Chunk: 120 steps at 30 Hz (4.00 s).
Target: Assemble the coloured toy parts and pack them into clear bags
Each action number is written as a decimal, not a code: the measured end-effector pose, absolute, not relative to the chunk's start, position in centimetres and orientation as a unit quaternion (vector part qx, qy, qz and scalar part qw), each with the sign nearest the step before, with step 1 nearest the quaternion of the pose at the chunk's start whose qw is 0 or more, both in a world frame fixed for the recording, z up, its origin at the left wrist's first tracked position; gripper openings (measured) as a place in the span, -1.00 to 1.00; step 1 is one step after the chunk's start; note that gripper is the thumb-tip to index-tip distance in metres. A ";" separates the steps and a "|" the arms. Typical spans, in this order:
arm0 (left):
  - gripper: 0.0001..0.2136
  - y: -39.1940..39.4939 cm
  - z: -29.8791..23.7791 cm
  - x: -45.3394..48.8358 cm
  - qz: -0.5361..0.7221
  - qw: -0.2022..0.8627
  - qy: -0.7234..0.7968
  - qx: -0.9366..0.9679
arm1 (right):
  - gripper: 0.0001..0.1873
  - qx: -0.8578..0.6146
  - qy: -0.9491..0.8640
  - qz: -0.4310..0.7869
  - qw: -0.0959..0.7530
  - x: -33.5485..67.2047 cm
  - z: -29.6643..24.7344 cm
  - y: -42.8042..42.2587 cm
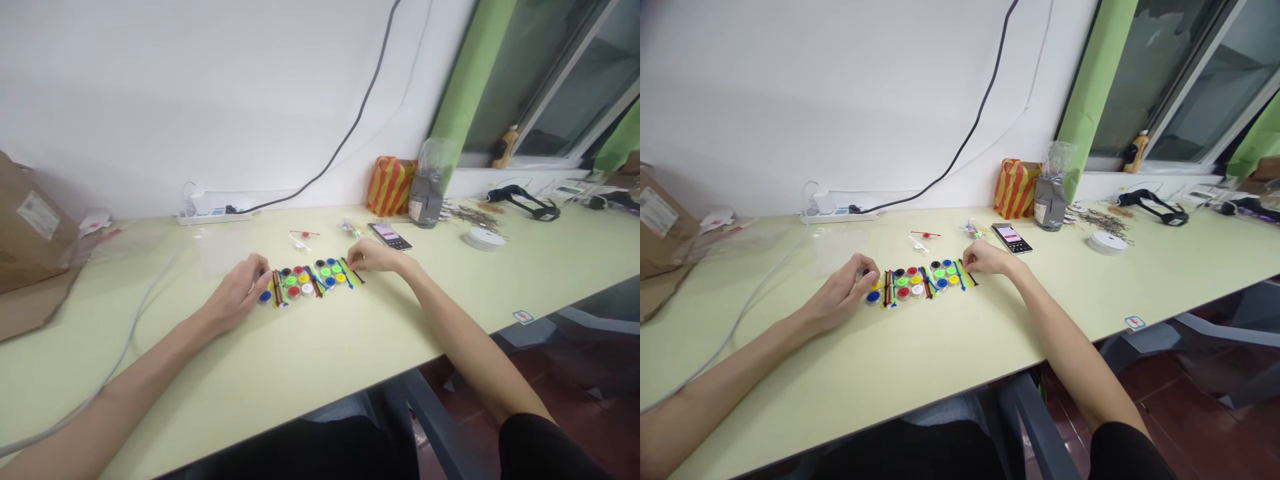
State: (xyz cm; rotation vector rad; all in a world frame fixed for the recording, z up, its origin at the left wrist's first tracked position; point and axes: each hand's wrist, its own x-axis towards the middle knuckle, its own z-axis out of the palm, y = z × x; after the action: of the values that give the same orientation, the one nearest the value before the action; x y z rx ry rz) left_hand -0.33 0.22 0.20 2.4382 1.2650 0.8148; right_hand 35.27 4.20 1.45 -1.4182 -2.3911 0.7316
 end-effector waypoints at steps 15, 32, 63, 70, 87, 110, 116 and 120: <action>-0.76 0.2 0.3 -0.2 0.275 0.134 0.432 0.848 | -0.95 -0.463 -0.843 0.234 0.142 34.2 1.4 3.9; -0.77 -1.2 0.0 1.3 0.305 0.133 0.380 0.863 | -0.70 -0.359 -0.792 0.275 0.410 26.5 2.4 -0.9; -0.37 0.1 0.4 -0.1 0.308 0.013 0.402 0.862 | -0.92 -0.560 -0.790 0.144 0.204 37.9 2.0 4.6; -0.36 0.7 -0.2 -0.4 0.295 0.030 0.413 0.861 | -0.88 -0.545 -0.811 0.157 0.145 36.9 0.8 5.2; -0.38 0.7 -0.3 -0.2 0.284 0.041 0.412 0.865 | -0.88 -0.480 -0.842 0.144 0.201 35.5 1.4 4.4; -0.38 0.9 -0.4 -0.3 0.273 0.042 0.415 0.867 | -0.88 -0.488 -0.833 0.213 0.150 35.3 0.9 4.4; -0.38 0.9 -0.4 -0.3 0.268 0.051 0.417 0.867 | -0.89 -0.485 -0.838 0.206 0.145 35.1 0.9 4.4; -0.38 0.8 -0.3 -0.2 0.265 0.053 0.421 0.866 | -0.87 -0.480 -0.843 0.201 0.136 35.0 1.0 4.3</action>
State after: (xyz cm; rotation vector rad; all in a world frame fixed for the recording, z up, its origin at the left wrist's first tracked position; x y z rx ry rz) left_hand -0.22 0.83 -0.32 2.6318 1.2791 0.8068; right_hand 35.03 4.35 0.97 -1.3897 -2.4416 0.5827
